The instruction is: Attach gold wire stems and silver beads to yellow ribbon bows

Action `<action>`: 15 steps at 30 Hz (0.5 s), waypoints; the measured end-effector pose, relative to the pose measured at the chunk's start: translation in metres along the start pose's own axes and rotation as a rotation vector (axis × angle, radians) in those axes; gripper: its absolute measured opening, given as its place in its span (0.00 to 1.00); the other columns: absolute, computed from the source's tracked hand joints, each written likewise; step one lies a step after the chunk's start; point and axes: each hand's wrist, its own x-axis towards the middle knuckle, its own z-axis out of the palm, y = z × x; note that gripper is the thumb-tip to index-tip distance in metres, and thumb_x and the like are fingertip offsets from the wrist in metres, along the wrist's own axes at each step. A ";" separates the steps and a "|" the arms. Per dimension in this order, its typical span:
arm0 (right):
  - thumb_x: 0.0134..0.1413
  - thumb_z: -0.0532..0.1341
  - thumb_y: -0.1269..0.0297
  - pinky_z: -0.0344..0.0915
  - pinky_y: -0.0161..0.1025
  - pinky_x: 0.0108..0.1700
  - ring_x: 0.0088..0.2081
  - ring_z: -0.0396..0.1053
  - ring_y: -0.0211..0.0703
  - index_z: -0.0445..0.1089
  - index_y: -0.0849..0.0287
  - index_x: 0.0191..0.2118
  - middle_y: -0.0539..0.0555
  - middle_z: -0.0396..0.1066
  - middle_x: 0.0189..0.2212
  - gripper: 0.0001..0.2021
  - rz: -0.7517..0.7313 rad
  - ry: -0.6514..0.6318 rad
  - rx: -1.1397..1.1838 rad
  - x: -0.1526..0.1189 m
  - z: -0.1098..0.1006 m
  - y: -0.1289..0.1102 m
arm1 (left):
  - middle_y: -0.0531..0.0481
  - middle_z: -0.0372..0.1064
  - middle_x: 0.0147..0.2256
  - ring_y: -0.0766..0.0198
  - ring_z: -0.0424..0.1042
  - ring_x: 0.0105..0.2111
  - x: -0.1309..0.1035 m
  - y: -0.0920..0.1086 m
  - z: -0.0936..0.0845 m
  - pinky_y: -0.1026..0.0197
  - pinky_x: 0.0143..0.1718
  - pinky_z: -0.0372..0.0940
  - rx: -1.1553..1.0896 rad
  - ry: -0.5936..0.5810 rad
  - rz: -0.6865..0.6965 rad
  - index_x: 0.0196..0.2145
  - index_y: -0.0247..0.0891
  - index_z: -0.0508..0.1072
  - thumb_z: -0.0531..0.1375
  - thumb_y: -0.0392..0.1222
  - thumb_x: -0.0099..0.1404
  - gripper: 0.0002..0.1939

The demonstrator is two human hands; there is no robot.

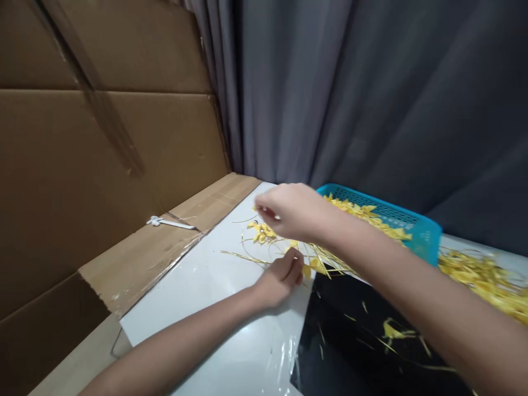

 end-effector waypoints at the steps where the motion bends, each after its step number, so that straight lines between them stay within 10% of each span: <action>1: 0.44 0.60 0.74 0.43 0.34 0.25 0.23 0.60 0.33 0.69 0.58 0.24 0.49 0.68 0.23 0.05 0.071 -0.034 -0.106 -0.019 -0.009 0.014 | 0.54 0.58 0.22 0.61 0.61 0.25 -0.002 0.002 0.000 0.58 0.33 0.55 0.040 -0.018 0.029 0.32 0.42 0.58 0.45 0.42 0.66 0.07; 6: 0.44 0.58 0.71 0.49 0.33 0.22 0.16 0.56 0.28 0.73 0.54 0.39 0.46 0.66 0.17 0.14 0.448 -0.220 -0.006 -0.125 -0.037 0.058 | 0.52 0.61 0.26 0.59 0.62 0.28 -0.008 0.004 0.003 0.59 0.34 0.55 0.191 -0.092 0.128 0.33 0.42 0.59 0.43 0.45 0.67 0.09; 11: 0.41 0.58 0.44 0.58 0.30 0.17 0.18 0.62 0.30 0.73 0.47 0.30 0.55 0.70 0.23 0.15 0.873 -0.380 0.735 -0.204 -0.047 0.027 | 0.53 0.61 0.26 0.60 0.62 0.29 -0.010 0.001 0.004 0.59 0.34 0.56 0.262 -0.138 0.161 0.34 0.42 0.60 0.43 0.44 0.68 0.10; 15: 0.27 0.65 0.42 0.61 0.33 0.18 0.17 0.64 0.28 0.74 0.43 0.36 0.55 0.74 0.37 0.24 1.074 -0.254 0.897 -0.248 -0.055 0.003 | 0.53 0.60 0.27 0.60 0.61 0.29 -0.009 0.001 0.007 0.59 0.35 0.56 0.271 -0.119 0.161 0.32 0.42 0.58 0.42 0.45 0.68 0.10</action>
